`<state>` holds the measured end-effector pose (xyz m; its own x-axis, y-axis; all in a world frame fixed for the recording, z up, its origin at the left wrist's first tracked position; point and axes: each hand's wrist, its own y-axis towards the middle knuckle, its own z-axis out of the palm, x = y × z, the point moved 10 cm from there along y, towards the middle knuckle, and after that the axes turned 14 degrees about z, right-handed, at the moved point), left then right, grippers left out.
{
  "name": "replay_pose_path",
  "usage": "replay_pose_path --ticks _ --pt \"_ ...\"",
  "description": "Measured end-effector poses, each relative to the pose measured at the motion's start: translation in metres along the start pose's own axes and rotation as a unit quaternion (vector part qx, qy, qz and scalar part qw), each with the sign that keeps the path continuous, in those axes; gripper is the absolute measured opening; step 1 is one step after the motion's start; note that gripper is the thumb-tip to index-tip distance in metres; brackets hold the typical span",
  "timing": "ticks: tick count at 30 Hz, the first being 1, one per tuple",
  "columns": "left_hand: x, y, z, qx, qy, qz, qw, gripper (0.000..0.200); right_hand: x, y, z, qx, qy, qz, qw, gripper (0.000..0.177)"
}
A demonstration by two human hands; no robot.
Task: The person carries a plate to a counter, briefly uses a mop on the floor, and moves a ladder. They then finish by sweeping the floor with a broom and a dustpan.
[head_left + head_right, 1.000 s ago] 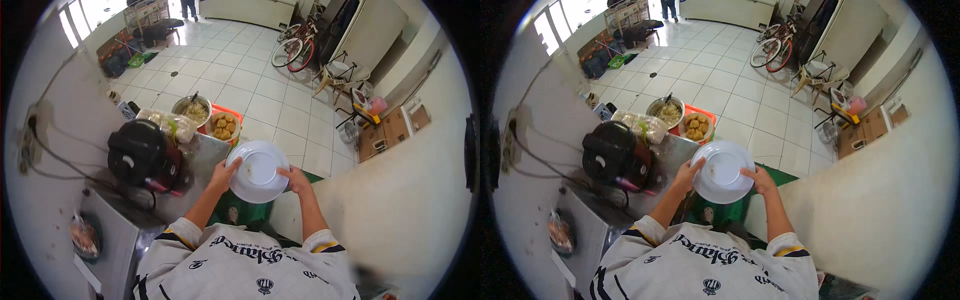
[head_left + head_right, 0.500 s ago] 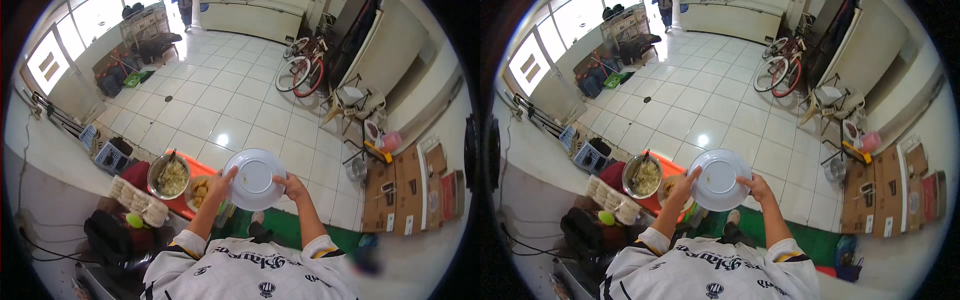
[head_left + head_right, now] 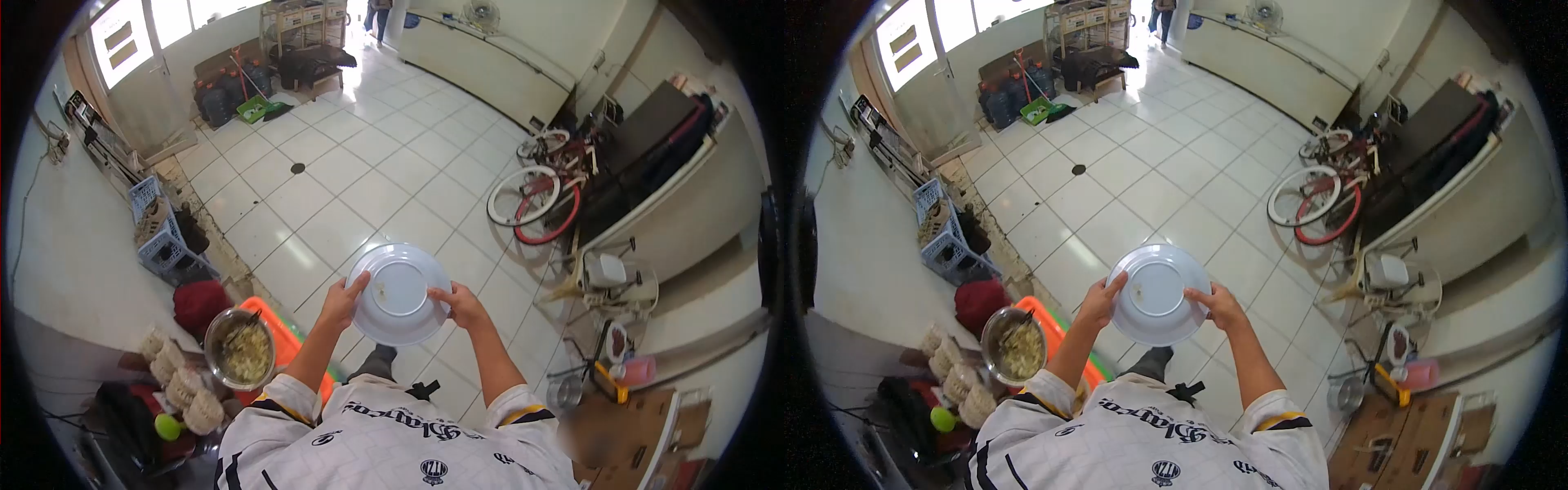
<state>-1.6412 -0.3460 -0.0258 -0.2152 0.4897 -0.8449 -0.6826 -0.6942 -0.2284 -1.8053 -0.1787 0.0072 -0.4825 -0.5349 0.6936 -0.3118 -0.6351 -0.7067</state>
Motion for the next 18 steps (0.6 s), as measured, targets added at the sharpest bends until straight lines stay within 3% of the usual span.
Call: replay_pose_path --ticks 7,18 --pt "-0.04 0.172 0.009 -0.074 -0.003 0.0 0.997 0.055 0.148 0.131 -0.02 0.04 -0.053 0.025 0.998 0.062" --pt "-0.16 0.408 -0.036 -0.191 0.035 0.054 0.979 0.055 0.365 0.377 0.034 0.153 -0.104 0.022 0.983 0.059"
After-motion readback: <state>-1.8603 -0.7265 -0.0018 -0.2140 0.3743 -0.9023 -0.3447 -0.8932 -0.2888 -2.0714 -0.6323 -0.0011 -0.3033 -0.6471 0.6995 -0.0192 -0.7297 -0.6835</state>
